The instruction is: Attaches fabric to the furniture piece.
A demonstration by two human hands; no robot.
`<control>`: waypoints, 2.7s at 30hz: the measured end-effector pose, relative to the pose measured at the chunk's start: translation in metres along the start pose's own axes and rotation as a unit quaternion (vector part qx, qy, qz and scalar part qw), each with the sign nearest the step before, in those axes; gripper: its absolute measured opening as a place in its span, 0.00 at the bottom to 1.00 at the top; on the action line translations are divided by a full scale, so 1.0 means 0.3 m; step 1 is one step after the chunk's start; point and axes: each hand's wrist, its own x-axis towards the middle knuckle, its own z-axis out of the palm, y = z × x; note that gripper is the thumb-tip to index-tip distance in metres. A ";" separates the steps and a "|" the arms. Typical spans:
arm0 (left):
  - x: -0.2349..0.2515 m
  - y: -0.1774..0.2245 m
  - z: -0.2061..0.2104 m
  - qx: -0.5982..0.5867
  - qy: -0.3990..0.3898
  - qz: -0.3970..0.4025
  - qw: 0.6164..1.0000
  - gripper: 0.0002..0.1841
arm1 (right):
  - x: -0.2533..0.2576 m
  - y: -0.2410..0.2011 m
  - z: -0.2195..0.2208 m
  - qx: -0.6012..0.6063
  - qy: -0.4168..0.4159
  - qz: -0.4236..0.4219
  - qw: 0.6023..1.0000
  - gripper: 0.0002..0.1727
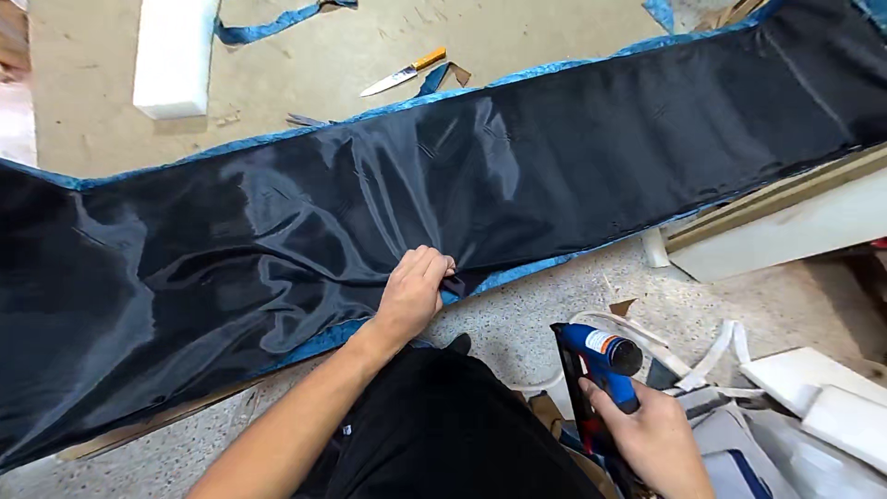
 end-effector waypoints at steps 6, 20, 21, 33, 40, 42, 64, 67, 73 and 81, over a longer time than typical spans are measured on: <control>0.018 -0.058 -0.066 0.050 -0.057 0.121 0.990 0.16 | 0.030 -0.062 0.004 0.002 -0.010 0.004 1.000 0.25; -0.027 -0.044 -0.178 0.146 -0.116 0.109 0.976 0.17 | 0.029 -0.109 0.014 0.000 0.001 0.050 0.999 0.26; -0.007 -0.017 -0.152 0.146 -0.122 0.103 0.976 0.20 | 0.030 -0.109 0.019 0.001 -0.003 0.049 0.999 0.26; 0.016 0.057 -0.038 0.123 -0.160 0.130 0.971 0.09 | 0.052 -0.147 -0.044 0.012 -0.002 0.043 0.999 0.25; 0.062 0.013 -0.037 0.096 -0.187 0.187 0.960 0.12 | 0.172 -0.205 -0.112 0.078 -0.007 0.062 0.995 0.22; 0.069 0.007 -0.034 0.093 -0.194 0.205 0.955 0.13 | 0.213 -0.219 -0.122 0.082 -0.011 0.056 0.995 0.21; 0.057 -0.003 -0.039 0.056 -0.210 0.309 0.926 0.18 | 0.099 -0.405 0.066 0.003 -0.029 -0.025 0.999 0.18; 0.059 -0.007 -0.044 0.055 -0.217 0.317 0.922 0.18 | 0.056 -0.454 0.109 0.013 -0.032 -0.044 0.998 0.16; 0.070 -0.035 -0.060 0.017 -0.213 0.326 0.921 0.17 | 0.000 -0.479 0.105 0.006 -0.004 -0.026 1.000 0.16; 0.020 -0.057 -0.129 -0.006 -0.223 0.185 0.957 0.10 | -0.209 -0.336 0.148 -0.003 0.067 0.015 0.998 0.23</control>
